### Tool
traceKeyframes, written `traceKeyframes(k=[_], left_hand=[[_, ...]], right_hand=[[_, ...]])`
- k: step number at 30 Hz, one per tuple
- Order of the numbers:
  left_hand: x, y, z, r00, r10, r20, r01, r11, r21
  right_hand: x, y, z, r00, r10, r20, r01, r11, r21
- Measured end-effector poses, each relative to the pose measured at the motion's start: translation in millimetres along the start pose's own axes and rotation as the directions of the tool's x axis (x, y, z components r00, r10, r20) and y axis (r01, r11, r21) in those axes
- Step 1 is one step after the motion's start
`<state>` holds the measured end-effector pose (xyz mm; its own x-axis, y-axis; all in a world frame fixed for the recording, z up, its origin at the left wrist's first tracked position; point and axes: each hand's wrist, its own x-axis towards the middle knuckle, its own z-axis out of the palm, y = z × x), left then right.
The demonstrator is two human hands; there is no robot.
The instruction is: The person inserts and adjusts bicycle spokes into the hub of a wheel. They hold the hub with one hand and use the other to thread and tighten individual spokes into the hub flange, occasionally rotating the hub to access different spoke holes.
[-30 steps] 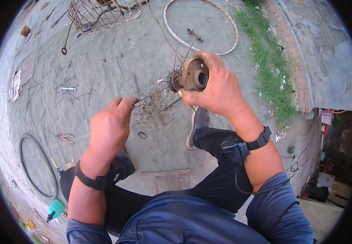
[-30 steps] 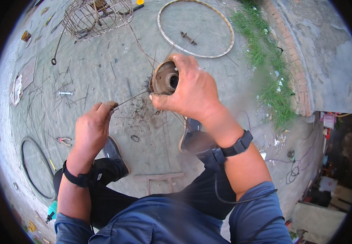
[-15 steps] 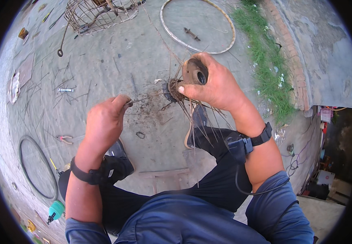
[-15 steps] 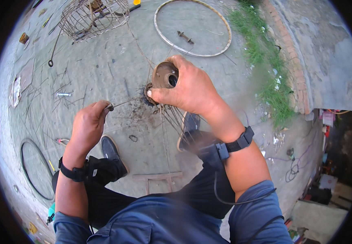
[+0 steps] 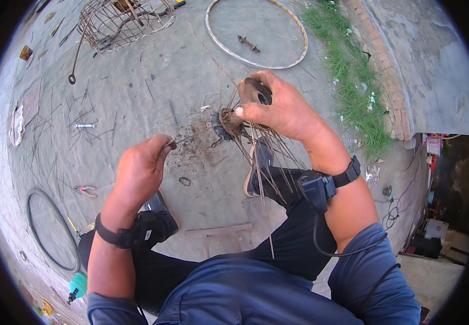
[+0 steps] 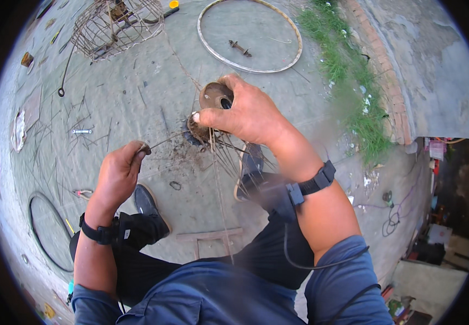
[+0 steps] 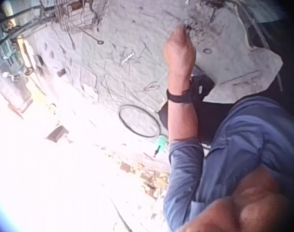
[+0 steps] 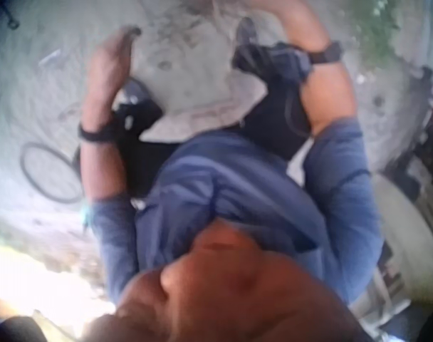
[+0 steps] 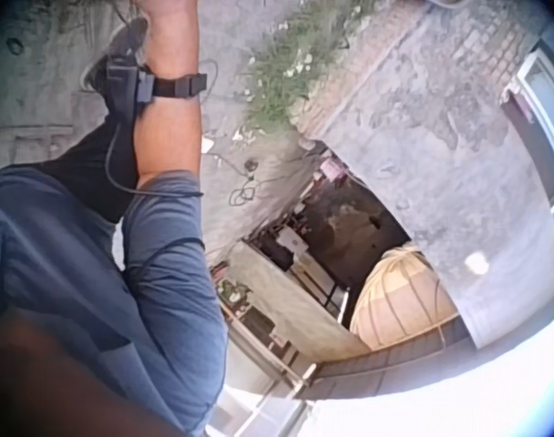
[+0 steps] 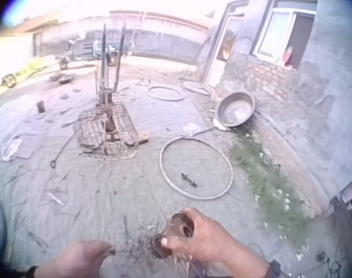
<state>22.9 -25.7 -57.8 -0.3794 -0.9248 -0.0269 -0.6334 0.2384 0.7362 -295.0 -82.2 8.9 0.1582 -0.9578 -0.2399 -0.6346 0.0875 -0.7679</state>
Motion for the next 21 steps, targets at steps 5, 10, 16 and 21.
traceKeyframes(k=[5, 10, 16, 21], left_hand=[[1, -3, 4, 0.993, 0.070, -0.091, -0.066, 0.997, 0.046], [2, -5, 7, 0.989, 0.114, -0.094, -0.103, 0.988, 0.115], [-1, 13, -5, 0.983, -0.109, 0.149, 0.121, 0.990, -0.077], [-7, 21, -8, 0.924, -0.163, 0.347, 0.254, 0.938, -0.235]], right_hand=[[2, 4, 4, 0.999, 0.050, 0.010, -0.051, 0.994, 0.097], [4, 8, 7, 0.995, 0.083, 0.049, -0.088, 0.990, 0.107], [0, 7, 5, 0.999, 0.014, -0.038, -0.013, 1.000, 0.019], [-3, -1, 5, 0.996, -0.081, -0.040, 0.075, 0.989, -0.129]])
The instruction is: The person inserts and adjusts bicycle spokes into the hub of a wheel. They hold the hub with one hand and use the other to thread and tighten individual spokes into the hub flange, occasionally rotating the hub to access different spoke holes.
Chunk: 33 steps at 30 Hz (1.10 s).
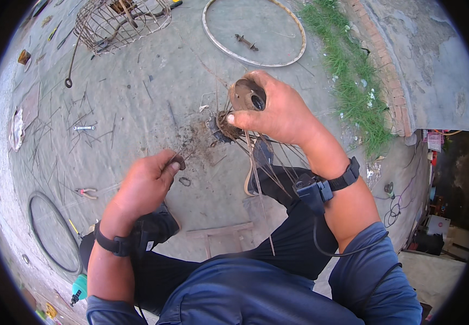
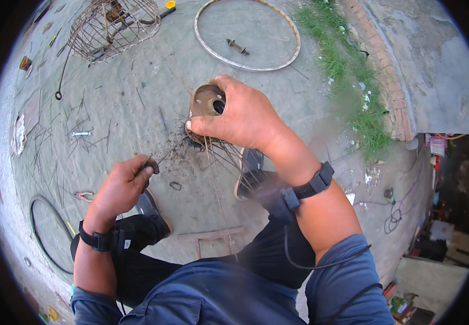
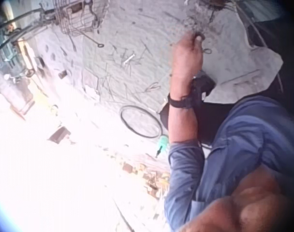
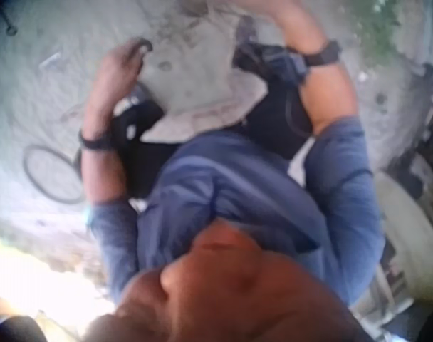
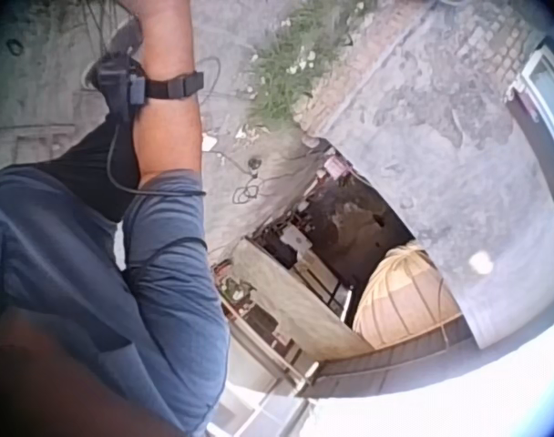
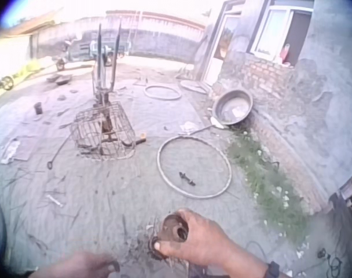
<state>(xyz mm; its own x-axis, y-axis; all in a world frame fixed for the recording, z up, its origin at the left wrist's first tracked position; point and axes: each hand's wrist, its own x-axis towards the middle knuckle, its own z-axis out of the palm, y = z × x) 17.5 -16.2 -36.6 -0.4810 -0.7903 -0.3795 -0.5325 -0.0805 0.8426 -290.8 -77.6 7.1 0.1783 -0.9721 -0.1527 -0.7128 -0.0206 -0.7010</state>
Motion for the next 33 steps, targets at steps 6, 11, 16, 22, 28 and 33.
traceKeyframes(k=[6, 11, 16, 22, 28, 33], left_hand=[[6, -11, -8, 0.947, 0.258, -0.194, -0.171, 0.910, 0.377], [1, -12, -10, 0.942, 0.298, -0.156, -0.205, 0.877, 0.435], [1, -6, -10, 0.941, 0.297, -0.161, -0.177, 0.841, 0.512], [2, -6, -8, 0.931, 0.326, -0.166, -0.173, 0.793, 0.584], [0, 6, -15, 0.922, 0.352, -0.163, -0.172, 0.747, 0.642], [-5, 16, -16, 0.939, 0.324, -0.114, -0.151, 0.686, 0.712]], right_hand=[[1, 3, -3, 0.996, 0.043, 0.081, -0.053, 0.991, 0.122], [0, 1, 0, 0.993, 0.033, 0.114, -0.051, 0.986, 0.156], [1, -3, 4, 0.995, -0.003, 0.097, -0.003, 0.998, 0.060], [-2, -13, 3, 0.998, -0.021, 0.062, 0.028, 0.992, -0.121], [-4, -21, 1, 0.997, -0.013, 0.077, 0.027, 0.983, -0.181], [-7, -23, 7, 0.995, -0.075, 0.060, 0.088, 0.964, -0.251]])
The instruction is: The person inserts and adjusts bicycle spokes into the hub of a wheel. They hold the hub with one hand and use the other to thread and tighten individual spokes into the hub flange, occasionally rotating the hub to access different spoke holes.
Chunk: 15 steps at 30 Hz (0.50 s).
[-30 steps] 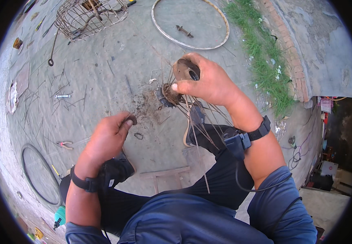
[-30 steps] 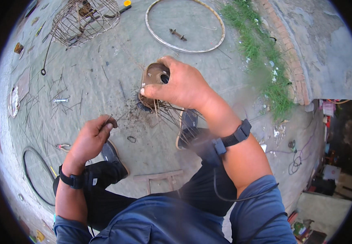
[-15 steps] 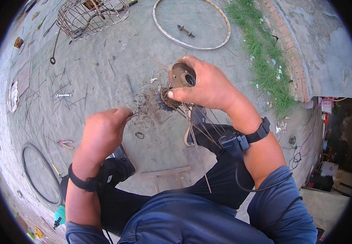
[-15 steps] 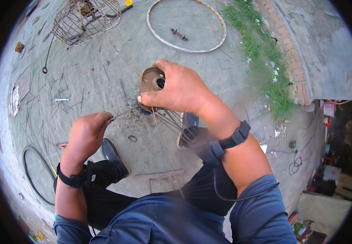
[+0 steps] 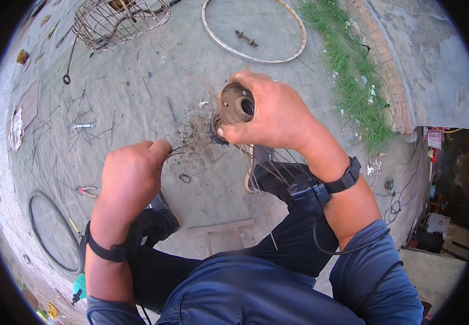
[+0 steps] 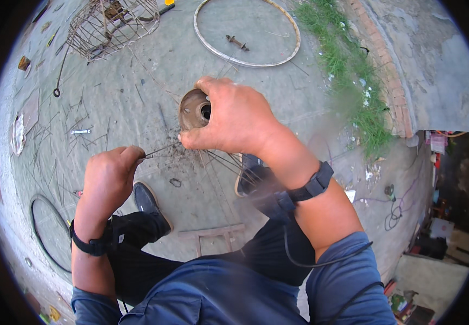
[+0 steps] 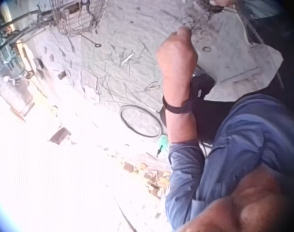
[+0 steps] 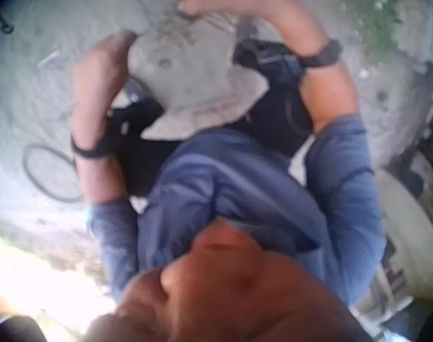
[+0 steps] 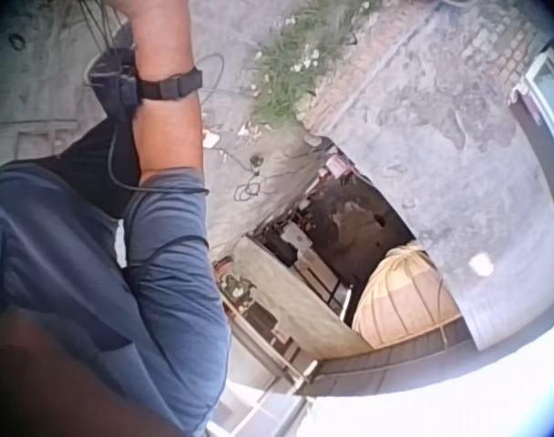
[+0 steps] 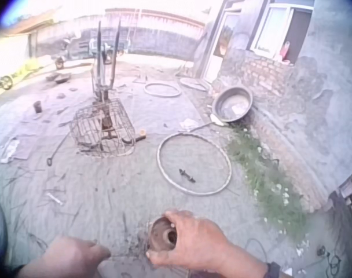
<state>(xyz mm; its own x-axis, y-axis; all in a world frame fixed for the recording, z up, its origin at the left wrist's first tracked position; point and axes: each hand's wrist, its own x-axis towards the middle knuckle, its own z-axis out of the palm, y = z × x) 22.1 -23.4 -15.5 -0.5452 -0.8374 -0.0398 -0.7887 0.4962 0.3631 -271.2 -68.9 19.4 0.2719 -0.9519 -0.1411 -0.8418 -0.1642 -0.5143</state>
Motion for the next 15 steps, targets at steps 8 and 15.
traceKeyframes(k=[8, 15], left_hand=[[-6, 1, -8, 0.996, -0.088, 0.002, 0.088, 0.991, -0.100], [-5, -14, 0, 0.987, -0.101, 0.125, 0.134, 0.945, -0.299]], right_hand=[[5, 6, 8, 0.999, 0.045, 0.012, -0.046, 0.995, 0.086], [7, 4, 7, 0.997, 0.062, 0.045, -0.068, 0.989, 0.134]])
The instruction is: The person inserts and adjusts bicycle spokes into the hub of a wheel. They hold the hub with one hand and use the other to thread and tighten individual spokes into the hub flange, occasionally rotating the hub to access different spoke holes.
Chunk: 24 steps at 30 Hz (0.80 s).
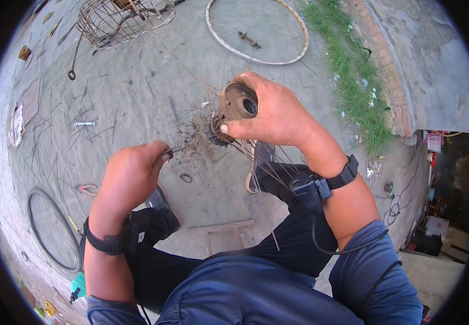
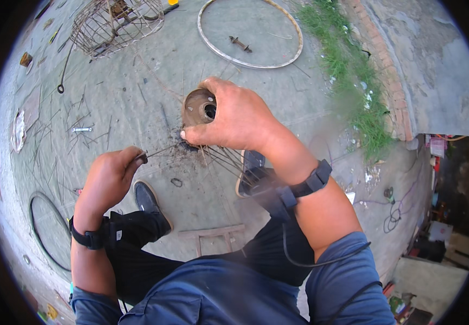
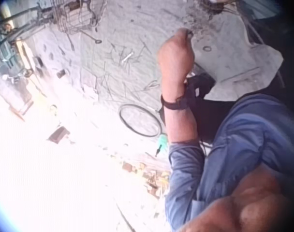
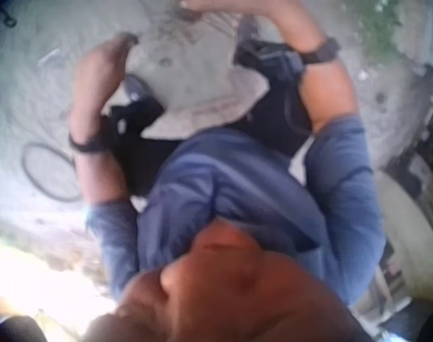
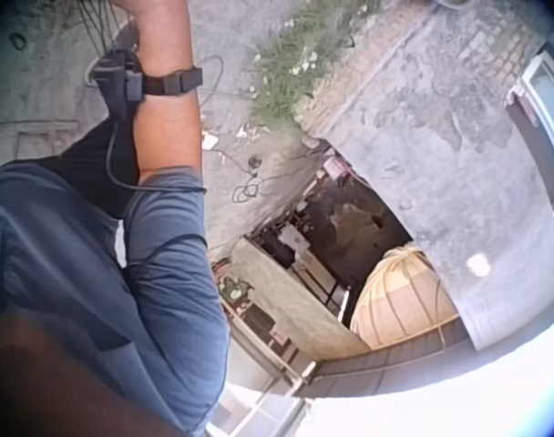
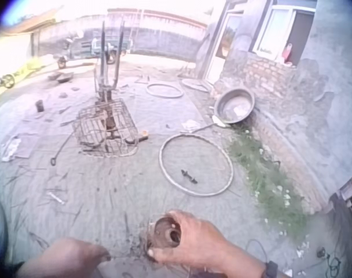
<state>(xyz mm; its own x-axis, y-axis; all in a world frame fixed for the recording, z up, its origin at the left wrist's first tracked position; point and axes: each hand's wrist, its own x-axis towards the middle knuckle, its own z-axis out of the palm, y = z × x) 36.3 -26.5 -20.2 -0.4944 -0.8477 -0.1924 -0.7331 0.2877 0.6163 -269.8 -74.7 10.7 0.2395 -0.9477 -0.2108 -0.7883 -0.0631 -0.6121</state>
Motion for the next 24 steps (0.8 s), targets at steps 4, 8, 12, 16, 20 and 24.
traceKeyframes(k=[4, 8, 12, 16, 20, 24], left_hand=[[1, -5, 0, 0.998, -0.038, 0.050, 0.043, 0.995, -0.091], [2, -4, 0, 0.988, -0.057, 0.142, 0.088, 0.971, -0.223], [5, -8, 3, 0.996, -0.061, 0.071, 0.074, 0.975, -0.208], [10, -16, 4, 0.986, 0.093, -0.138, -0.074, 0.987, 0.140], [13, -18, 0, 0.970, 0.153, -0.189, -0.108, 0.968, 0.228], [4, -4, 8, 0.993, 0.039, -0.112, -0.038, 0.999, 0.007]], right_hand=[[3, -2, -5, 1.000, 0.017, 0.023, -0.018, 0.999, 0.040], [3, -2, -3, 1.000, 0.010, 0.005, -0.010, 1.000, -0.028], [5, 4, -4, 1.000, -0.020, 0.021, 0.020, 1.000, -0.020], [5, 8, 5, 0.997, 0.024, 0.069, -0.032, 0.994, 0.107], [4, 2, 3, 0.999, 0.028, 0.042, -0.031, 0.997, 0.069], [5, 3, 4, 0.994, 0.038, -0.098, -0.029, 0.995, 0.094]])
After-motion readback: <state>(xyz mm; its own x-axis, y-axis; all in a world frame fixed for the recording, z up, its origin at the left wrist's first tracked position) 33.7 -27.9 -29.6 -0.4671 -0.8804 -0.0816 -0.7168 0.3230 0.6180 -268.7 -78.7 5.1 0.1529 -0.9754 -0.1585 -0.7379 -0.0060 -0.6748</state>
